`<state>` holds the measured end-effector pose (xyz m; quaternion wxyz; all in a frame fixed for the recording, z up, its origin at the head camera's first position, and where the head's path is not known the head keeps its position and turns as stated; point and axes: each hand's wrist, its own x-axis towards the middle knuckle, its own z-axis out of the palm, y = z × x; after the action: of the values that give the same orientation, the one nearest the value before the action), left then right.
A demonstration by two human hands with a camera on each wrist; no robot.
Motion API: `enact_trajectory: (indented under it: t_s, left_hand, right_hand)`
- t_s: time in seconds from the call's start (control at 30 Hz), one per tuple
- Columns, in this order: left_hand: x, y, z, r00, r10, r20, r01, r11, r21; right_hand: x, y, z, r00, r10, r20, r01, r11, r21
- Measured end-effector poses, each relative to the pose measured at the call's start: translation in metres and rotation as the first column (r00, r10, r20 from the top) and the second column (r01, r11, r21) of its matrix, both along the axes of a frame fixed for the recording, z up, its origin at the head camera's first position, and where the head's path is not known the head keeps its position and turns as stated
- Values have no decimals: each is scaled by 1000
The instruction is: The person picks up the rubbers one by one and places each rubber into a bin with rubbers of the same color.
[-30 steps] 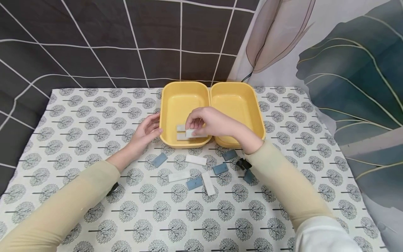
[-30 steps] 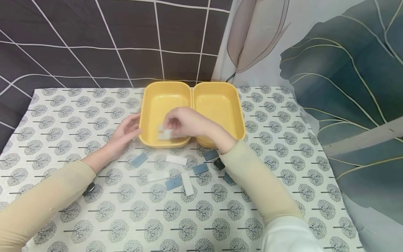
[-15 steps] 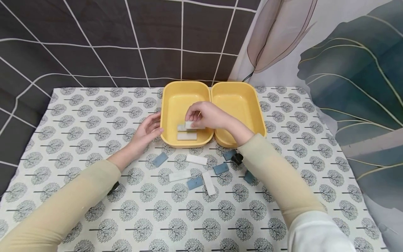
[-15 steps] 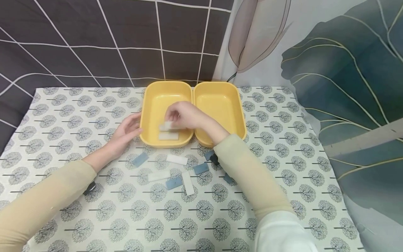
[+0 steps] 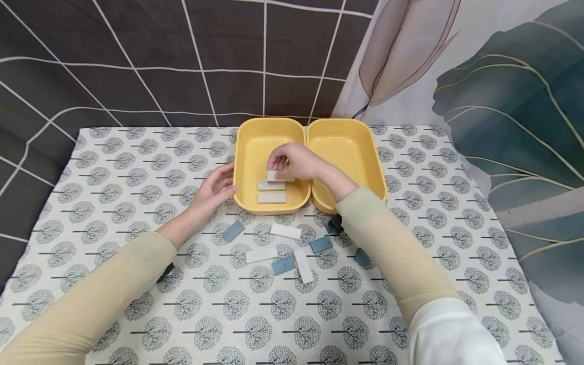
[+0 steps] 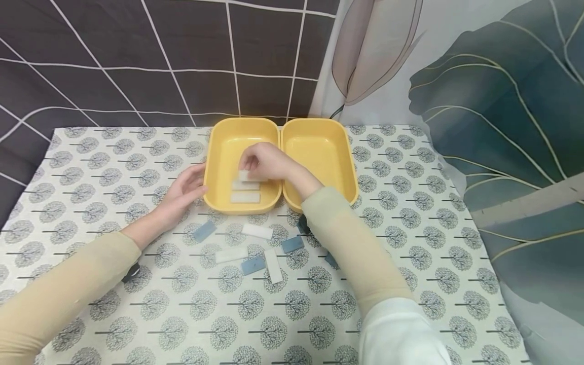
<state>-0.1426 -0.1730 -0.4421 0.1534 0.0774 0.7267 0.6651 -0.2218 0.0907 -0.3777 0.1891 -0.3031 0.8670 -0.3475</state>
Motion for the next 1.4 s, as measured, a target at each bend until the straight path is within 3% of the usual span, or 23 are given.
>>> enact_trajectory:
  t_s: [0.67,1.4]
  left_hand:
    - [0,0,0,1000,0,0,0,1000,3]
    - [-1,0,-1,1000,-1,3,1,1000,11]
  right_hand:
    - [-21,-13,-8,1000,7,-15,-6,996,84]
    - [-30,-21,-14,996,-3,90,-5,996,87]
